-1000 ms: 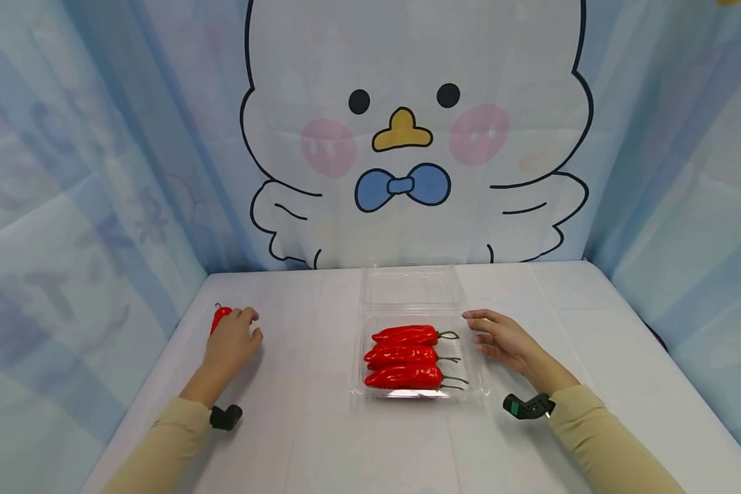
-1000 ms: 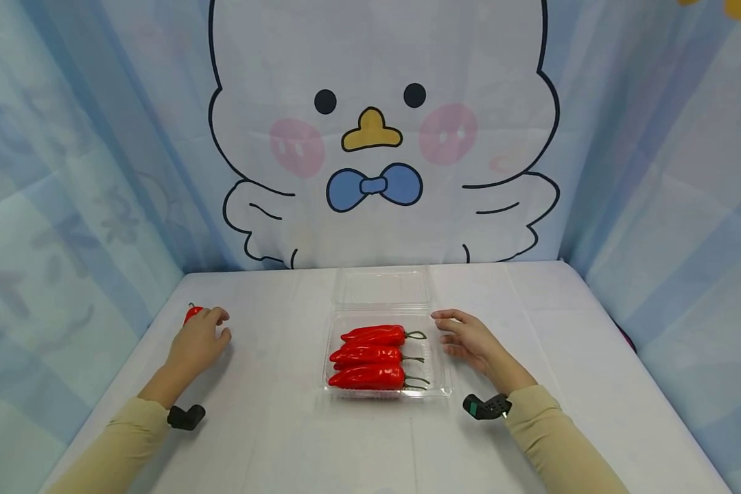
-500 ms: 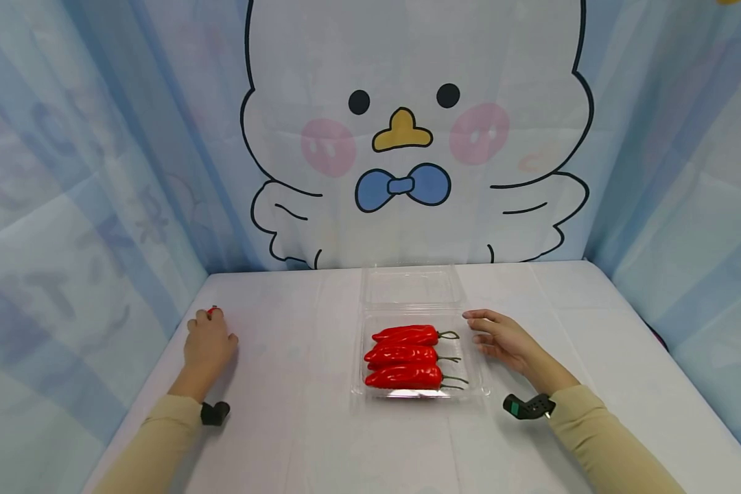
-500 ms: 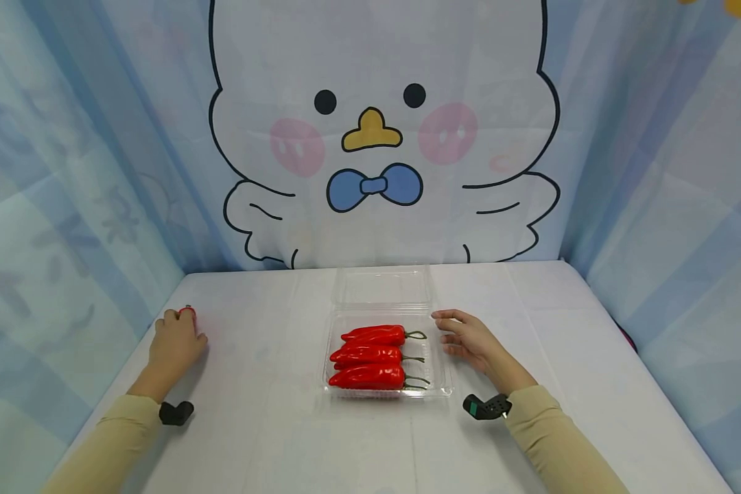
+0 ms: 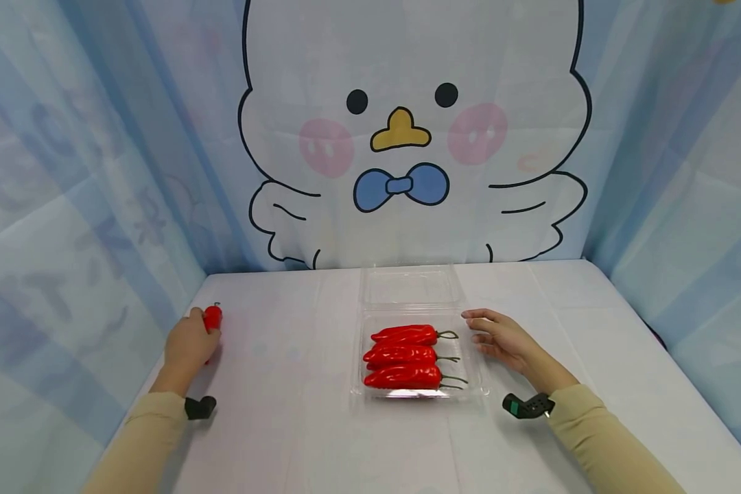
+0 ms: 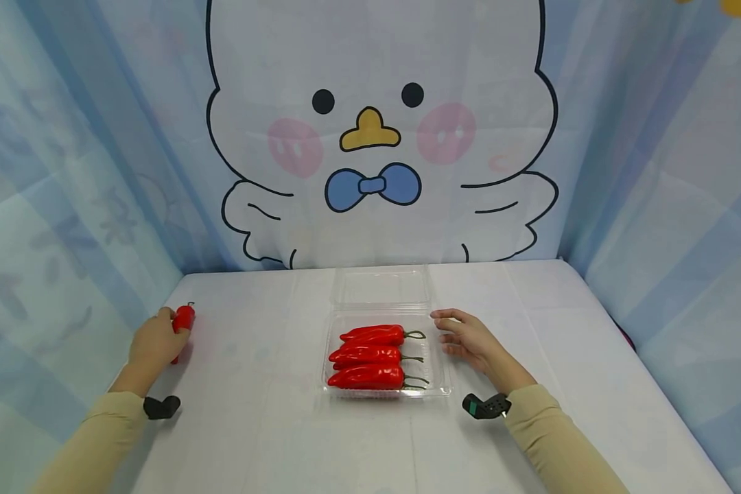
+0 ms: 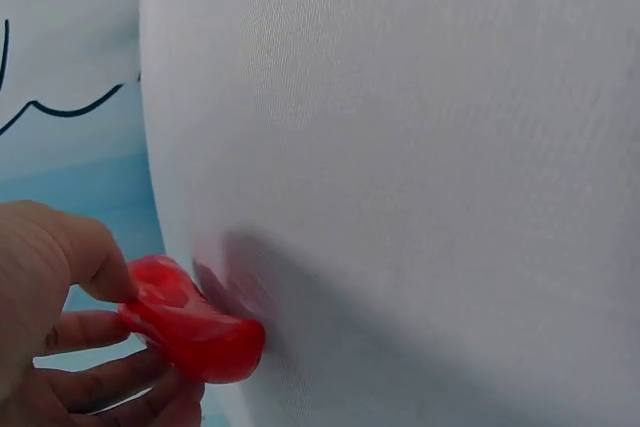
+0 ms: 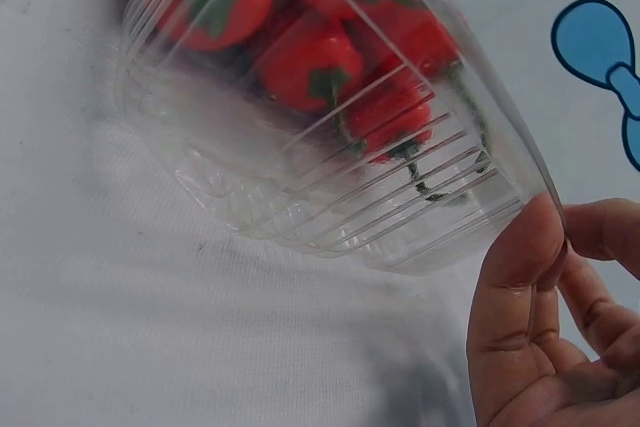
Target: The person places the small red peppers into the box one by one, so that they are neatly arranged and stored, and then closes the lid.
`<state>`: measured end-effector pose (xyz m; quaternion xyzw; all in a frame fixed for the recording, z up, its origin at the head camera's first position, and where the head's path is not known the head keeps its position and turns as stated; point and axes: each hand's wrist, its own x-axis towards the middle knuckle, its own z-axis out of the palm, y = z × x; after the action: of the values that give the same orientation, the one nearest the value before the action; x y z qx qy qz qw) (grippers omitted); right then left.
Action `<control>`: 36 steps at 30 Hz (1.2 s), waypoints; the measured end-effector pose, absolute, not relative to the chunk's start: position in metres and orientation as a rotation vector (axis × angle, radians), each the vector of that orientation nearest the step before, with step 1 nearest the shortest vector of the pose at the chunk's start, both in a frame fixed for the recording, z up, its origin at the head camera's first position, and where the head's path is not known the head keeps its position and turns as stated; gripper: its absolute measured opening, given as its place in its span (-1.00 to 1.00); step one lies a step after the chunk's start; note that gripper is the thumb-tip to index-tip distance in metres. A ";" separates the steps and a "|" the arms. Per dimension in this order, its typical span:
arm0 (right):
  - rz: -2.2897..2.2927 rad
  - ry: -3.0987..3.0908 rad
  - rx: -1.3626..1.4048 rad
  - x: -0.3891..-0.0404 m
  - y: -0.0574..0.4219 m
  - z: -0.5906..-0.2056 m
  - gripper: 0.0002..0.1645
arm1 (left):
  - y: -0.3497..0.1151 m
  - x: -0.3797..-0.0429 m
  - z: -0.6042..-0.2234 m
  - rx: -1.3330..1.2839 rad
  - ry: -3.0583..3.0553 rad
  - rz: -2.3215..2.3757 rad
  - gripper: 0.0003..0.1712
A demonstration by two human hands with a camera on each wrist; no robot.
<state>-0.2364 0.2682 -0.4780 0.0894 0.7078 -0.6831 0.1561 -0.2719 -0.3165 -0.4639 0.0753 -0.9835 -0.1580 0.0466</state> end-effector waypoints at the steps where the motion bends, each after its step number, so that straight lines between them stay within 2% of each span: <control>1: -1.953 2.030 0.254 -0.236 0.268 -0.478 -0.41 | -0.316 -0.272 -0.463 0.252 -3.010 -0.482 -0.33; 17: -1.931 2.050 0.253 -0.237 0.267 -0.475 -0.44 | -0.307 -0.271 -0.458 0.316 -3.079 -0.456 -0.21; 29: -1.940 2.045 0.230 -0.235 0.266 -0.473 -0.39 | -0.299 -0.275 -0.462 0.215 -3.062 -0.396 -0.33; 36: -1.943 2.046 0.269 -0.236 0.267 -0.476 -0.45 | -0.289 -0.277 -0.465 0.109 -3.053 -0.389 -0.40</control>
<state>-0.2359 0.2673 -0.4761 0.0937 0.7134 -0.6774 0.1532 -0.2768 -0.2894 -0.4646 0.0355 -0.9909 -0.1264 0.0308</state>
